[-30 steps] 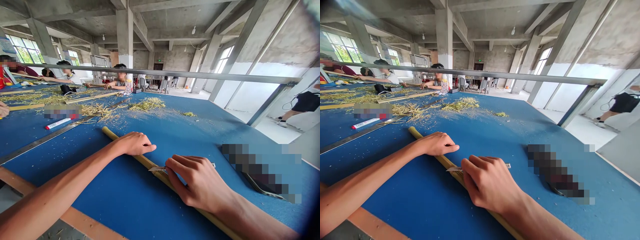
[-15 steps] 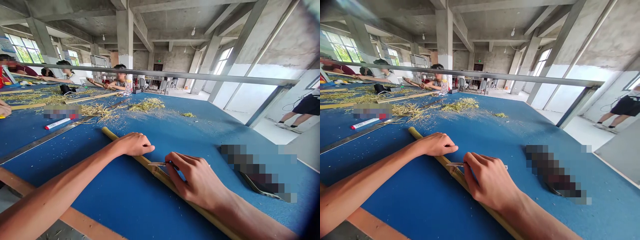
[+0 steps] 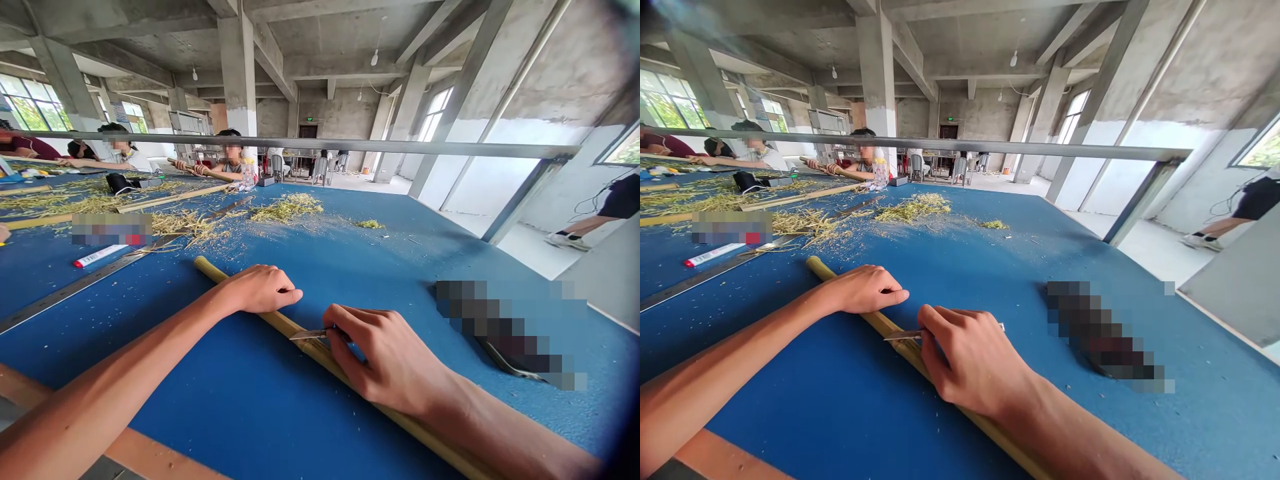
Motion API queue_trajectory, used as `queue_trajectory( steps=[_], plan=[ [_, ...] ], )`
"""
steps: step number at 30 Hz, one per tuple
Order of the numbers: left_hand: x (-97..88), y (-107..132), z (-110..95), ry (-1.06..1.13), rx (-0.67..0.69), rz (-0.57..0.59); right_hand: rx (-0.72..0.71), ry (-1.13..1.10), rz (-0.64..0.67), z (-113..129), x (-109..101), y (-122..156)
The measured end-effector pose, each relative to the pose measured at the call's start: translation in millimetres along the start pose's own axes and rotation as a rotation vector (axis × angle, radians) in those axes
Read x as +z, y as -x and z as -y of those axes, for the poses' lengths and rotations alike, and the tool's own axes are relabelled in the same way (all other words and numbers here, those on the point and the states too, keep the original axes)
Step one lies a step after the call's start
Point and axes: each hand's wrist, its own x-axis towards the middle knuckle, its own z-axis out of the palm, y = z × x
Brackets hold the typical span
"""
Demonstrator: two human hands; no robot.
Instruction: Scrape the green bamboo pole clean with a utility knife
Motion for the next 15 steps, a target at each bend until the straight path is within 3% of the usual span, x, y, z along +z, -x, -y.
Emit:
queue_trajectory(
  steps=[11, 15],
  plan=[
    [0.3, 0, -1, -0.022, 0.036, -0.027, -0.019, -0.003, -0.023, -1, 2, -1],
    [-7.7, 6, -10, 0.017, 0.081, -0.123, 0.001, -0.010, -0.056, -1, 3, -1]
  ],
)
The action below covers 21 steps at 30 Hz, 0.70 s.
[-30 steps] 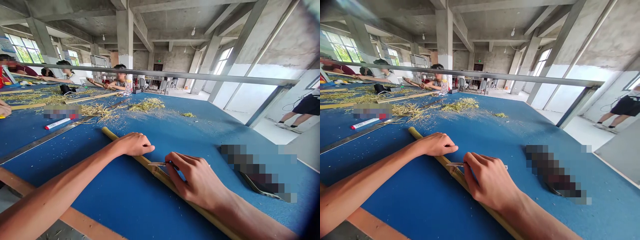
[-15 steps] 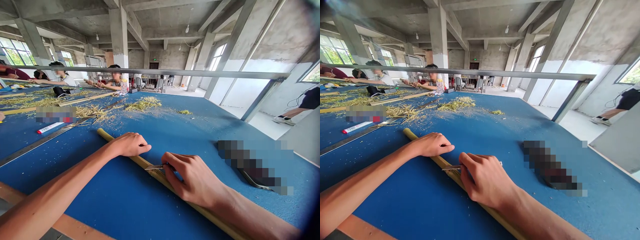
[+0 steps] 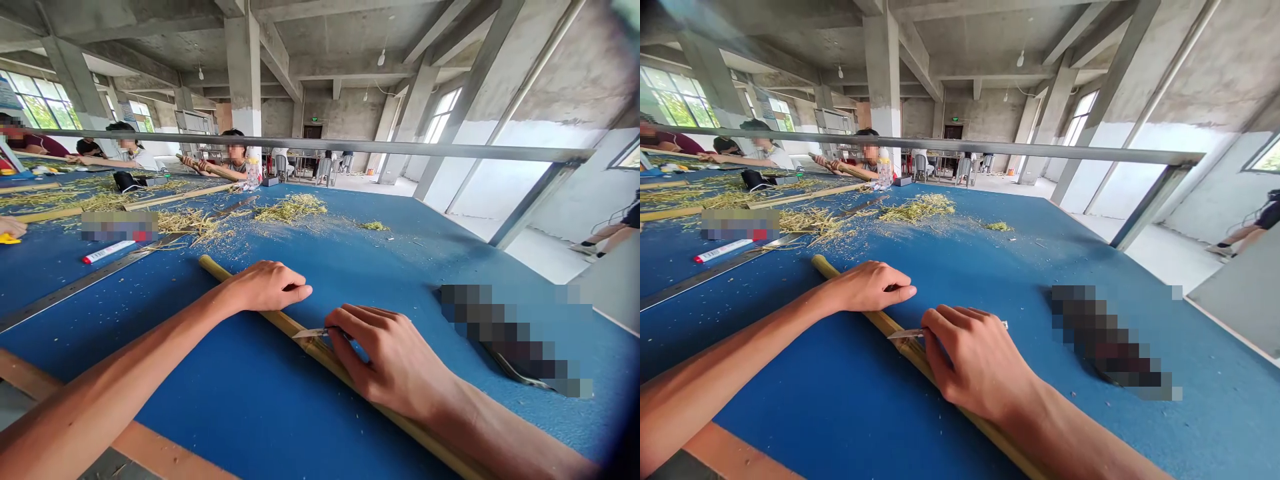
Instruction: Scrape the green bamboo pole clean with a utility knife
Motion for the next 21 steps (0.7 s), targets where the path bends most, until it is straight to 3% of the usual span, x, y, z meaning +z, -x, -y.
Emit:
queue_trajectory(
  steps=[4, 8, 21],
  plan=[
    [-12.1, 8, -17, 0.118, 0.110, -0.077, 0.064, -0.007, -0.054, -3, 2, 0],
    [-13.6, 12, -24, 0.083, 0.206, -0.137, 0.119, -0.007, -0.074, -5, 5, 0],
    [-4.7, 10, -26, 0.038, 0.195, -0.103, 0.168, 0.002, -0.057, -6, 7, 3]
  ],
)
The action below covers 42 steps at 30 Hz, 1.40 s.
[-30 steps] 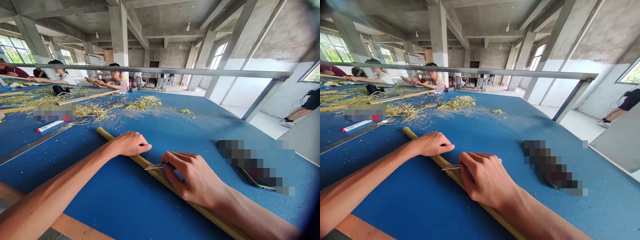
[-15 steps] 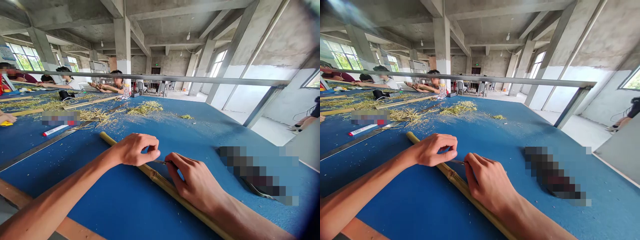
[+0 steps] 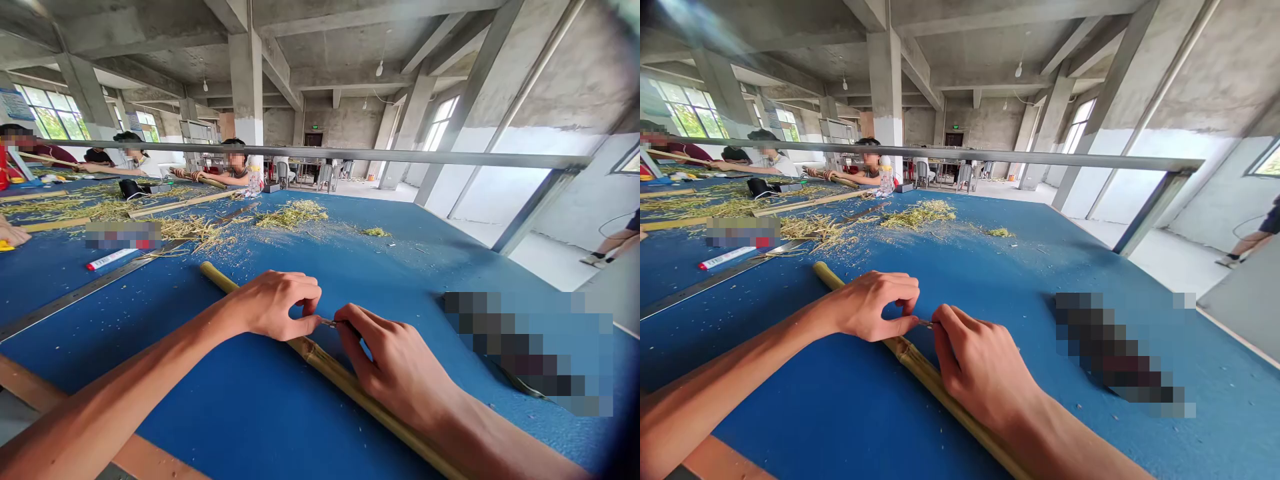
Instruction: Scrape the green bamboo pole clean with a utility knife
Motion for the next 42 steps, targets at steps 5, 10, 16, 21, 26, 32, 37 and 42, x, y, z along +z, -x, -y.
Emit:
queue_trajectory(
  steps=[5, 10, 16, 21, 26, 32, 37, 42],
  plan=[
    [2.8, -1, -7, 0.014, -0.042, 0.028, 0.003, 0.018, -0.011, -1, 1, 1],
    [3.7, 0, -10, 0.019, -0.077, 0.027, 0.010, 0.041, -0.017, 1, 0, 0],
    [3.9, 0, -10, 0.024, -0.076, 0.014, -0.004, 0.049, -0.029, 5, -1, 0],
    [0.2, 1, -13, 0.031, -0.105, -0.057, 0.002, 0.047, -0.035, 3, -6, -4],
    [-4.1, 3, -14, 0.137, -0.080, -0.069, 0.007, 0.061, -0.048, 0, -17, -6],
    [0.6, 2, -12, 0.179, -0.074, -0.115, 0.002, 0.082, -0.074, 0, -18, -5],
    [11.8, -1, -10, 0.253, -0.077, -0.199, 0.020, 0.109, -0.089, -2, -18, -5],
    [17.3, -2, -11, 0.253, -0.106, -0.226, 0.025, 0.132, -0.075, -2, -19, -6]
  ],
)
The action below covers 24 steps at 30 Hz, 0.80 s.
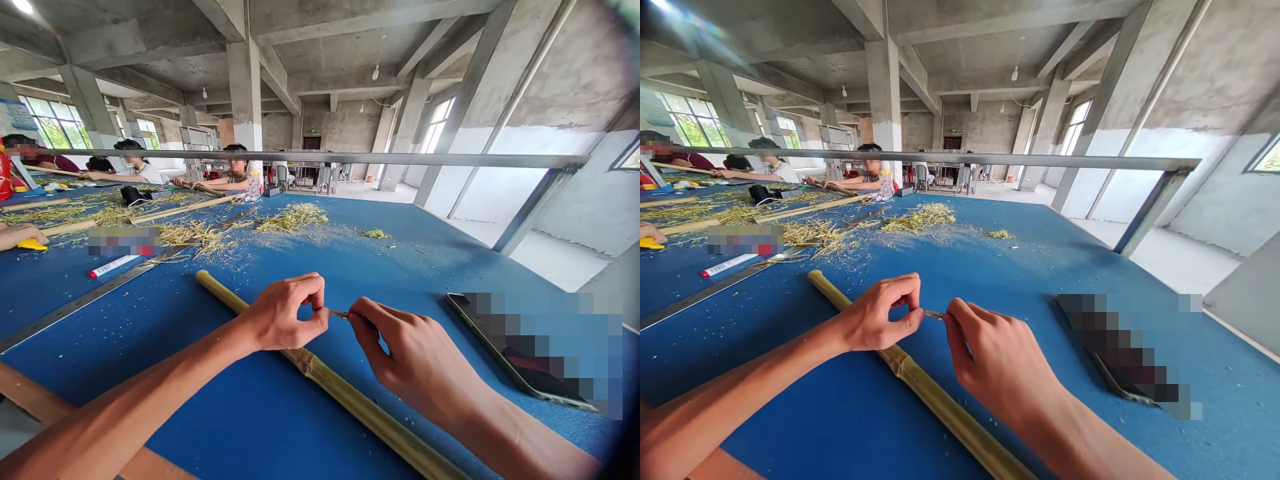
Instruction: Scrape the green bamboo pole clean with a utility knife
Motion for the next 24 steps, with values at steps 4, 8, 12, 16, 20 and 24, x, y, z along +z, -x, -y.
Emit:
queue_trajectory(
  steps=[4, 8, 12, 16, 20, 24],
  plan=[
    [1.9, 0, -1, -0.012, -0.014, 0.000, 0.010, 0.020, 0.001, 0, 3, 1],
    [2.1, 1, 0, -0.016, -0.018, 0.020, 0.005, 0.040, 0.011, 1, 2, 1],
    [-10.6, -1, -4, -0.038, 0.027, 0.034, -0.012, 0.043, 0.009, 0, -5, -1],
    [-38.8, -1, -9, -0.121, 0.018, -0.042, -0.065, 0.017, -0.005, -1, -11, -2],
    [-53.5, 13, 0, -0.318, -0.067, 0.072, -0.199, 0.025, 0.066, 5, -14, 2],
    [-38.5, 30, 24, -0.449, -0.032, 0.176, -0.317, 0.097, 0.085, 16, -17, 6]
  ],
)
